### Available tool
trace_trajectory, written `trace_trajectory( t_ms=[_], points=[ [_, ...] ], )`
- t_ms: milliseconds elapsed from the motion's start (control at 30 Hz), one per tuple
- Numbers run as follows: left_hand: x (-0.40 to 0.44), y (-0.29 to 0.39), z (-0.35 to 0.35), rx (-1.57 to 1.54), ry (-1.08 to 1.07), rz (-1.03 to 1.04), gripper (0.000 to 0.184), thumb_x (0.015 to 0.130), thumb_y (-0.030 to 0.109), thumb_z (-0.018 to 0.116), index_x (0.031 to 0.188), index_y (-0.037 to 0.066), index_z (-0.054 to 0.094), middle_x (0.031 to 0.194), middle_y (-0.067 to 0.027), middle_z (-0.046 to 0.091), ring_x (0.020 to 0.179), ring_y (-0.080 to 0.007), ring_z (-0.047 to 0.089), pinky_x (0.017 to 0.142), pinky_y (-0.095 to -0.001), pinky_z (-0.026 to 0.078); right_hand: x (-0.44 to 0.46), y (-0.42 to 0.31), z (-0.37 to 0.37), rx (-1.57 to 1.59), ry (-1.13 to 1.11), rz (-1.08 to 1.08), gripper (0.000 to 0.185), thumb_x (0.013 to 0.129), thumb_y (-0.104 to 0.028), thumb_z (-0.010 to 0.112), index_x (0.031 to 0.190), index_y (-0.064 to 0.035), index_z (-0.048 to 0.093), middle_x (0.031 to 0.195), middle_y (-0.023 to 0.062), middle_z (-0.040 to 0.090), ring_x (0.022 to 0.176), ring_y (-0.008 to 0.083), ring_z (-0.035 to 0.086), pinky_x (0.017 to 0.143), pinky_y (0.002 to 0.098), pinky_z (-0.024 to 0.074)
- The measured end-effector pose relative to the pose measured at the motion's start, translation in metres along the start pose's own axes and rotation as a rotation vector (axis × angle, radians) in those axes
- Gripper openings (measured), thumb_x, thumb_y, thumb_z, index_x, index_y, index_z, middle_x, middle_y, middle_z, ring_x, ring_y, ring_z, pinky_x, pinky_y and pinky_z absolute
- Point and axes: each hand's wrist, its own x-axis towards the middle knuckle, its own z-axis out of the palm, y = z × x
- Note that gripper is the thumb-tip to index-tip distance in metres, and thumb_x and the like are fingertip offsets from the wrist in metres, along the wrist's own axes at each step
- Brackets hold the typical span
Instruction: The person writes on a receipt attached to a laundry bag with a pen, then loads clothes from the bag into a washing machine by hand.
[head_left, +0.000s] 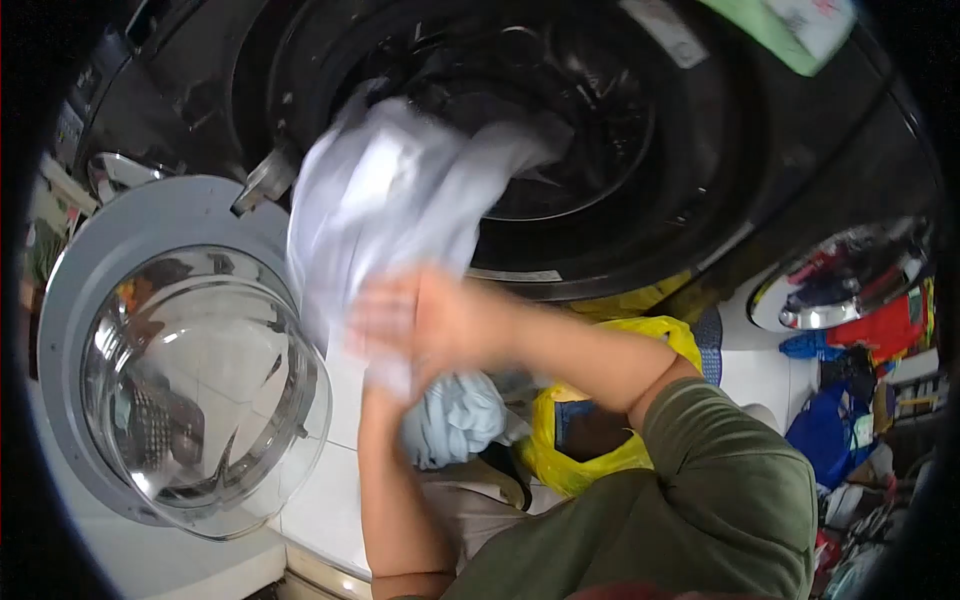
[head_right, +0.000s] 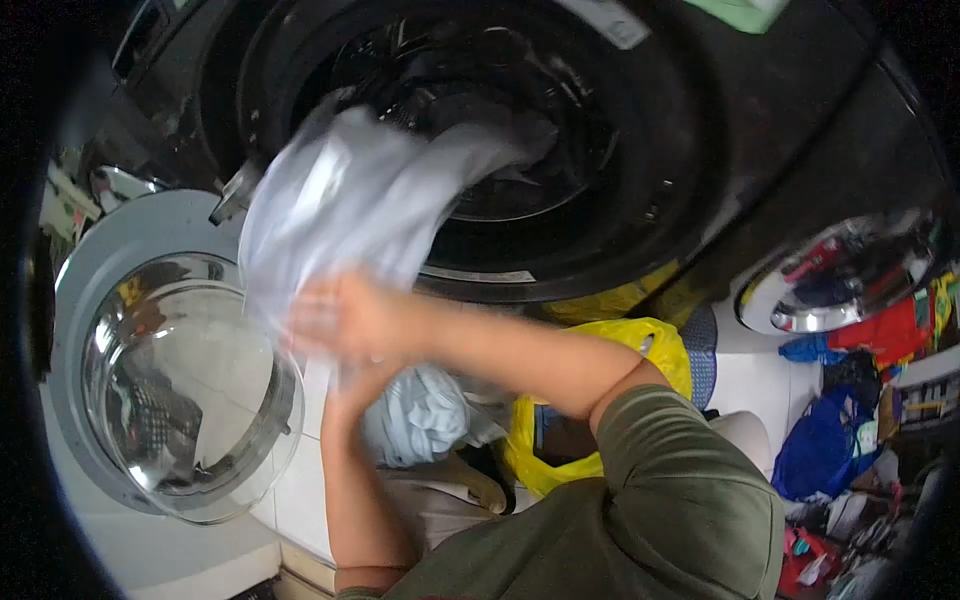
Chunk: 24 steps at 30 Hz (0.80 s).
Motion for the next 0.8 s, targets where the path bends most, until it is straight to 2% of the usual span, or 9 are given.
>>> trace_trajectory(
  t_ms=[67,133,333,500,533,567,600,667,800],
  points=[
    [-0.016,-0.015,-0.003,0.008,0.056,0.035,0.071,0.07,0.036,0.07,0.128,0.003,0.047,0.123,-0.0235,0.056,0.104,-0.0416,0.06,0.088,-0.0446,0.048,-0.045,-0.043,0.061,0.206,-0.343,0.04,0.045,0.086,-0.029,0.07,0.123,-0.0058,0.058,0.103,0.0097,0.066,0.095,0.027,0.061,0.087,0.0319,0.0471],
    [-0.04,-0.032,-0.003,0.058,0.155,0.043,0.071,0.07,0.036,0.07,0.128,0.003,0.047,0.123,-0.0234,0.057,0.104,-0.0414,0.06,0.088,-0.0446,0.048,-0.071,-0.044,0.098,0.078,-0.096,-0.369,0.053,0.085,-0.033,0.07,0.126,-0.0049,0.053,0.1,0.0131,0.065,0.098,0.0316,0.061,0.087,0.0344,0.0468],
    [-0.016,-0.093,0.017,0.28,0.339,0.262,0.072,0.069,0.036,0.07,0.128,0.003,0.047,0.121,-0.023,0.058,0.105,-0.041,0.06,0.088,-0.0446,0.048,-0.053,0.009,0.06,-0.983,-0.321,0.261,0.061,0.071,-0.018,0.07,0.127,-0.003,0.049,0.08,0.0148,0.068,0.074,0.035,0.068,0.065,0.0446,0.0534],
    [0.026,-0.135,0.031,0.499,0.507,0.567,0.073,0.068,0.036,0.071,0.129,0.002,0.047,0.12,-0.0228,0.059,0.105,-0.0407,0.06,0.088,-0.0446,0.048,-0.012,-0.004,-0.037,-0.89,0.085,0.348,0.05,0.069,-0.005,0.057,0.119,-0.0078,0.061,0.106,0.0185,0.067,0.098,0.034,0.064,0.085,0.042,0.0511],
    [-0.012,-0.018,-0.008,0.237,0.102,-0.118,0.075,0.065,0.034,0.073,0.129,0.002,0.047,0.117,-0.0219,0.061,0.106,-0.0395,0.06,0.089,-0.0435,0.048,-0.004,-0.038,-0.071,-0.91,0.289,0.45,0.045,0.073,-0.009,0.059,0.118,-0.0071,0.062,0.105,0.0188,0.067,0.096,0.0324,0.066,0.083,0.0404,0.0524],
    [-0.019,-0.008,-0.011,0.164,0.165,-0.095,0.076,0.065,0.034,0.073,0.128,0.002,0.048,0.116,-0.022,0.062,0.106,-0.0397,0.06,0.089,-0.0433,0.047,0.012,-0.005,-0.13,-0.855,0.567,0.615,0.042,0.077,-0.012,0.061,0.119,-0.0054,0.061,0.104,0.0189,0.067,0.094,0.031,0.067,0.081,0.0393,0.0536],
    [-0.023,-0.004,-0.013,0.089,0.231,-0.073,0.076,0.064,0.035,0.073,0.128,0.002,0.048,0.116,-0.0221,0.062,0.106,-0.0398,0.06,0.09,-0.0431,0.047,0.005,-0.005,-0.171,-0.776,0.814,0.39,0.052,0.08,-0.018,0.066,0.129,-0.0047,0.053,0.108,0.0202,0.065,0.097,0.0325,0.066,0.086,0.0392,0.052],
    [-0.025,-0.007,-0.011,0.056,0.306,-0.02,0.071,0.066,0.03,0.073,0.126,0.002,0.049,0.114,-0.0203,0.063,0.103,-0.0359,0.062,0.089,-0.0404,0.048,-0.009,0.008,-0.207,-1.184,0.981,0.424,0.067,0.08,-0.023,0.069,0.138,-0.0043,0.042,0.117,0.0223,0.061,0.107,0.0342,0.061,0.094,0.039,0.0476],
    [-0.038,0.029,-0.021,-0.419,0.158,0.03,0.06,0.071,0.021,0.073,0.123,0.001,0.051,0.111,-0.0161,0.064,0.098,-0.0251,0.063,0.087,-0.0346,0.048,-0.063,-0.031,-0.102,-1.014,0.232,0.35,0.097,0.071,-0.03,0.081,0.147,-0.0051,0.026,0.136,0.023,0.049,0.123,0.0325,0.051,0.102,0.0411,0.0413]
  ],
)
